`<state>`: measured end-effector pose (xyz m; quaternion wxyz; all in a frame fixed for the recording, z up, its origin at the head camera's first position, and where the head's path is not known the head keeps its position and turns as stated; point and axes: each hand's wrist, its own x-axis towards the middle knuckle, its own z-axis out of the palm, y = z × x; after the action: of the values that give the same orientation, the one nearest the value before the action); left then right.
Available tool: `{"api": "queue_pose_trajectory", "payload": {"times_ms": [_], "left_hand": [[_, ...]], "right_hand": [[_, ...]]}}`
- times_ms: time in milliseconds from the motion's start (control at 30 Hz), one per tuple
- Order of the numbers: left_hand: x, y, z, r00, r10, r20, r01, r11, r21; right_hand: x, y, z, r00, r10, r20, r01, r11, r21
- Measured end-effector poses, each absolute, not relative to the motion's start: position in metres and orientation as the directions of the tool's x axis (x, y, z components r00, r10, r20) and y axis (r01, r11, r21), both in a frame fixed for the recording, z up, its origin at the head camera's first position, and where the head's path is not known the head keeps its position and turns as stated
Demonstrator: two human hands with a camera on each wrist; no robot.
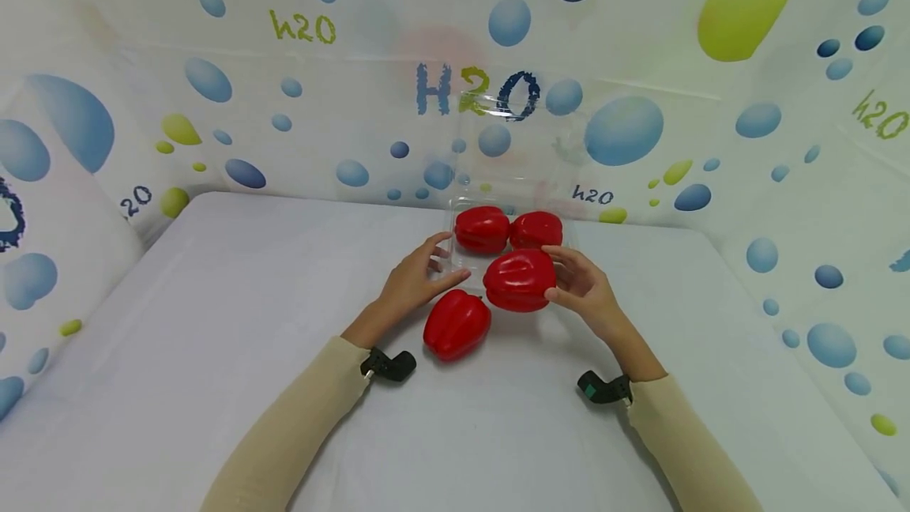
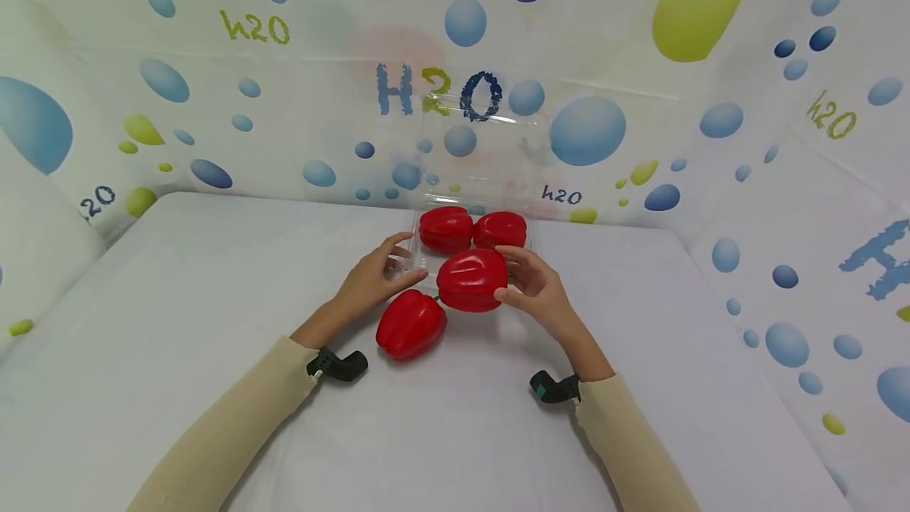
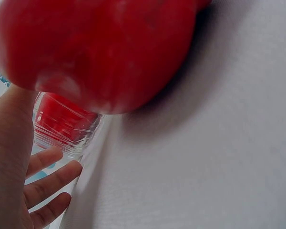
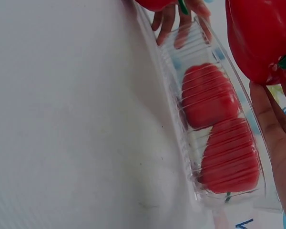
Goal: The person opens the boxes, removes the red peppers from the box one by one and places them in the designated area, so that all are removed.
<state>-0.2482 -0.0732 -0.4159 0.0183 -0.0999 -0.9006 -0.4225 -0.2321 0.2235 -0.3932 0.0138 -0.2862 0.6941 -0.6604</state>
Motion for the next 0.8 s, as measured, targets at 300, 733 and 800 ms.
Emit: {"api": "queue_pose_trajectory", "payload": {"times_ms": [300, 733, 800], "left_hand": [[-0.249, -0.073, -0.417, -0.978, 0.166, 0.128, 0.205, 0.622, 0.756], [-0.248, -0.072, -0.414, -0.979, 0.168, 0.119, 0.199, 0.629, 0.751], [-0.248, -0.072, -0.414, -0.979, 0.168, 0.119, 0.199, 0.629, 0.752]], "right_hand": [[-0.235, 0.231, -0.386, -0.821, -0.476, 0.317, -0.367, 0.013, -0.93], [-0.235, 0.238, -0.381, -0.813, -0.513, 0.276, -0.371, 0.09, -0.924], [-0.235, 0.239, -0.38, -0.809, -0.52, 0.274, -0.375, 0.097, -0.922]]}}
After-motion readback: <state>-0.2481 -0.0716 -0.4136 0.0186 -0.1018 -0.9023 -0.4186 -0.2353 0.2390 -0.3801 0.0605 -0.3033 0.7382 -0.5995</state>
